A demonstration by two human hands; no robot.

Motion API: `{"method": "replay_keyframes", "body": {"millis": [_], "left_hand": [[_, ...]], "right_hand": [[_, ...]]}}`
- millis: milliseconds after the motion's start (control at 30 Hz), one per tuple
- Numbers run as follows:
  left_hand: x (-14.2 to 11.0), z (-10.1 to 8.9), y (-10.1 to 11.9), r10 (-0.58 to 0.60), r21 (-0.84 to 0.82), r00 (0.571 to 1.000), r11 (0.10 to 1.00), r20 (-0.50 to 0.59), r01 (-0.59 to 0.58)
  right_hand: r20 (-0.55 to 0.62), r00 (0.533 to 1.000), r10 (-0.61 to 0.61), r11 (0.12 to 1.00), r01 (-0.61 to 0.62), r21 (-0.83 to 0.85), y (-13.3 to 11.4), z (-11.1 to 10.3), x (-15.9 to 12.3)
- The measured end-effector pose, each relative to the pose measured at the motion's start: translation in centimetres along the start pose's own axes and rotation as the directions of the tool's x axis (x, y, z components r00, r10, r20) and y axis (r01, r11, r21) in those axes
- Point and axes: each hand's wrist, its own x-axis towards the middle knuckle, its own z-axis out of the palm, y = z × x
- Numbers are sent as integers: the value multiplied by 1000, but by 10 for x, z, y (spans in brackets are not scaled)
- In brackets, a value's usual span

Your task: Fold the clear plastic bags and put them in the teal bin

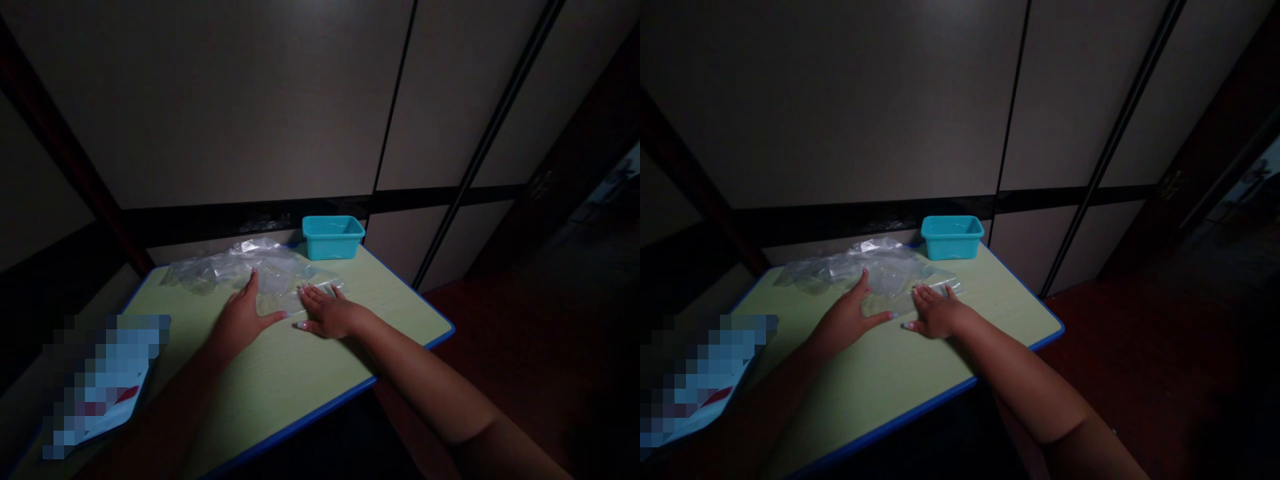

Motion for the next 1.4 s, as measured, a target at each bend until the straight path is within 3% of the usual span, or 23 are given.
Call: {"method": "replay_keyframes", "body": {"millis": [167,300,500,600,1400], "left_hand": [[0,-4,3,-64,-121,997,990,44,69],[0,0,-1,-28,-131,998,991,50,34],[2,11,-16,69,-40,998,997,-16,-69],[3,13,-20,76,-11,997,997,3,-76],[-1,9,-11,111,252,993,961,37,-117]], "right_hand": [[1,1000,11,1000,-11,12,0,-1,0],[4,1000,13,1000,-13,7,1,-1,0],[11,999,30,1000,-30,6,0,0,1],[11,999,33,999,-33,-3,-1,0,0],[23,996,83,996,-83,7,2,-2,-1]]}}
